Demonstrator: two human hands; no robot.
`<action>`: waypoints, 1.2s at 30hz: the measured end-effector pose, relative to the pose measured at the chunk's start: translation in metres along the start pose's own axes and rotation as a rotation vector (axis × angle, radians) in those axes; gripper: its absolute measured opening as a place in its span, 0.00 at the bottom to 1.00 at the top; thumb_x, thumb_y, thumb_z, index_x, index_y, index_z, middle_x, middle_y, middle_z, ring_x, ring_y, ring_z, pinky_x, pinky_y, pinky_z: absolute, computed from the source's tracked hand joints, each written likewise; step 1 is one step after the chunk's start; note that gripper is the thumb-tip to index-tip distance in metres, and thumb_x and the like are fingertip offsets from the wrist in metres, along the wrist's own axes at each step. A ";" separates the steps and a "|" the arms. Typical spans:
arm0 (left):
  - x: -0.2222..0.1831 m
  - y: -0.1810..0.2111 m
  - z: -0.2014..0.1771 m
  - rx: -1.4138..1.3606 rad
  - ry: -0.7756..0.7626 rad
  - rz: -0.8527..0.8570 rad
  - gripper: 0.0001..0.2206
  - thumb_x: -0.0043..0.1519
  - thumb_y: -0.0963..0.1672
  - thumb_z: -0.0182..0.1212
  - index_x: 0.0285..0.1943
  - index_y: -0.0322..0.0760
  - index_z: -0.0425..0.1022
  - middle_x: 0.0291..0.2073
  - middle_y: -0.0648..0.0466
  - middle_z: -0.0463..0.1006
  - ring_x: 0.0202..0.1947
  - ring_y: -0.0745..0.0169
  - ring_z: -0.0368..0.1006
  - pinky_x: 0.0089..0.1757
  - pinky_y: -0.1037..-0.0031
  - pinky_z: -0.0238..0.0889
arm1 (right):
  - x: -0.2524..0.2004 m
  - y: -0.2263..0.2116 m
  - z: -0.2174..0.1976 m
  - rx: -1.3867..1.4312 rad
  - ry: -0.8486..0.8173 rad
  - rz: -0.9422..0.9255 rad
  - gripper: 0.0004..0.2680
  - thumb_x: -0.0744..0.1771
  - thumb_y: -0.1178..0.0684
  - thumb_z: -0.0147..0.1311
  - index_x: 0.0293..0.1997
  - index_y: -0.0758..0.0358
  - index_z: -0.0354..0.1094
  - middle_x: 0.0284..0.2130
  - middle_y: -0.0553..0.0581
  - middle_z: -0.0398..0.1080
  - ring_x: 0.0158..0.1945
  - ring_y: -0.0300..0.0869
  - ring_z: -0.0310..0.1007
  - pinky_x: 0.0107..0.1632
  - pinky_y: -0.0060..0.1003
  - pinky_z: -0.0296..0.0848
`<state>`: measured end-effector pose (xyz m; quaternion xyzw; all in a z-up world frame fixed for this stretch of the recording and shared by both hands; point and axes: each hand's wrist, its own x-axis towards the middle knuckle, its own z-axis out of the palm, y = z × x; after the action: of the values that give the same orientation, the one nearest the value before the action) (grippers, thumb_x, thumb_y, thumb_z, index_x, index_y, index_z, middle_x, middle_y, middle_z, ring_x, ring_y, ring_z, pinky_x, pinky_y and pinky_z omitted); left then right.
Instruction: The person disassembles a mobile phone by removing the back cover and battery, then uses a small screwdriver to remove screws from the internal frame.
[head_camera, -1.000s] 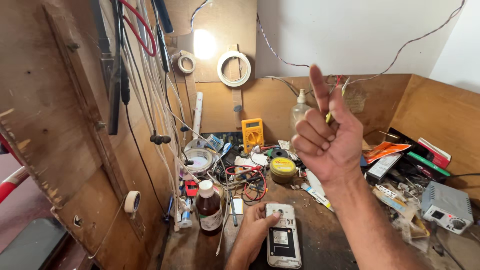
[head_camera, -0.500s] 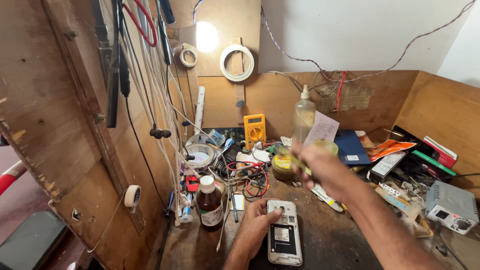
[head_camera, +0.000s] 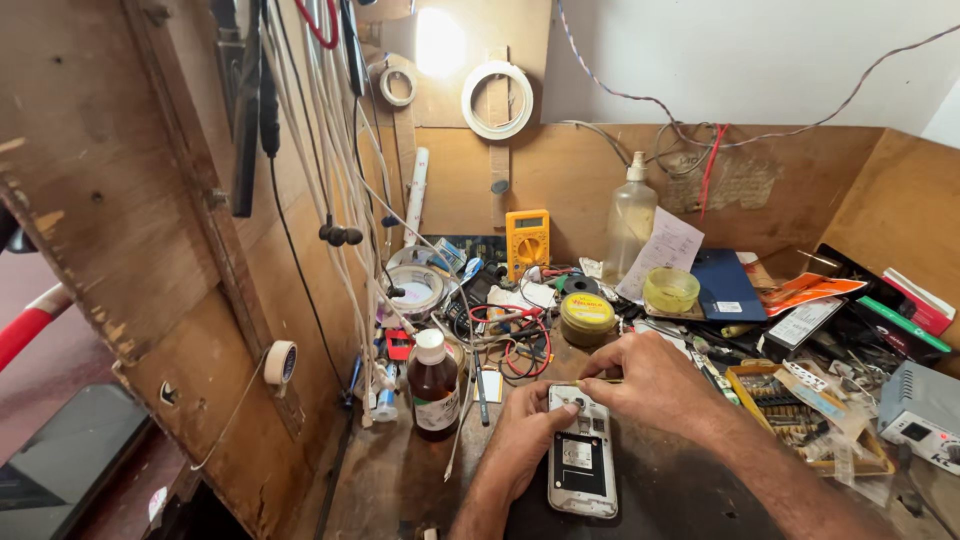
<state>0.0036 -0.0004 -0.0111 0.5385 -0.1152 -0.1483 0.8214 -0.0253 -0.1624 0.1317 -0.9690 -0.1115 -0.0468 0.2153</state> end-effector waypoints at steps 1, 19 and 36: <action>0.000 -0.001 0.000 -0.009 0.004 -0.010 0.10 0.60 0.37 0.62 0.49 0.25 0.76 0.36 0.50 0.83 0.33 0.66 0.79 0.39 0.74 0.73 | -0.001 -0.001 0.000 -0.010 0.005 -0.006 0.13 0.58 0.45 0.61 0.40 0.57 0.83 0.28 0.62 0.80 0.33 0.47 0.82 0.41 0.41 0.78; -0.001 0.002 0.000 0.019 0.007 -0.008 0.12 0.60 0.38 0.62 0.51 0.24 0.76 0.35 0.50 0.82 0.33 0.67 0.78 0.37 0.74 0.73 | -0.001 -0.006 -0.001 -0.106 -0.040 0.004 0.13 0.59 0.44 0.61 0.41 0.55 0.82 0.29 0.62 0.80 0.35 0.48 0.81 0.44 0.43 0.78; 0.004 -0.005 -0.003 -0.025 -0.007 -0.029 0.08 0.59 0.37 0.62 0.45 0.25 0.77 0.32 0.51 0.82 0.31 0.66 0.77 0.36 0.74 0.72 | 0.028 -0.013 -0.006 -0.211 -0.108 -0.286 0.10 0.55 0.55 0.59 0.35 0.55 0.81 0.28 0.58 0.79 0.34 0.52 0.80 0.40 0.47 0.77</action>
<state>0.0078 -0.0012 -0.0163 0.5294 -0.1083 -0.1632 0.8255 -0.0012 -0.1476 0.1460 -0.9617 -0.2538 -0.0361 0.0974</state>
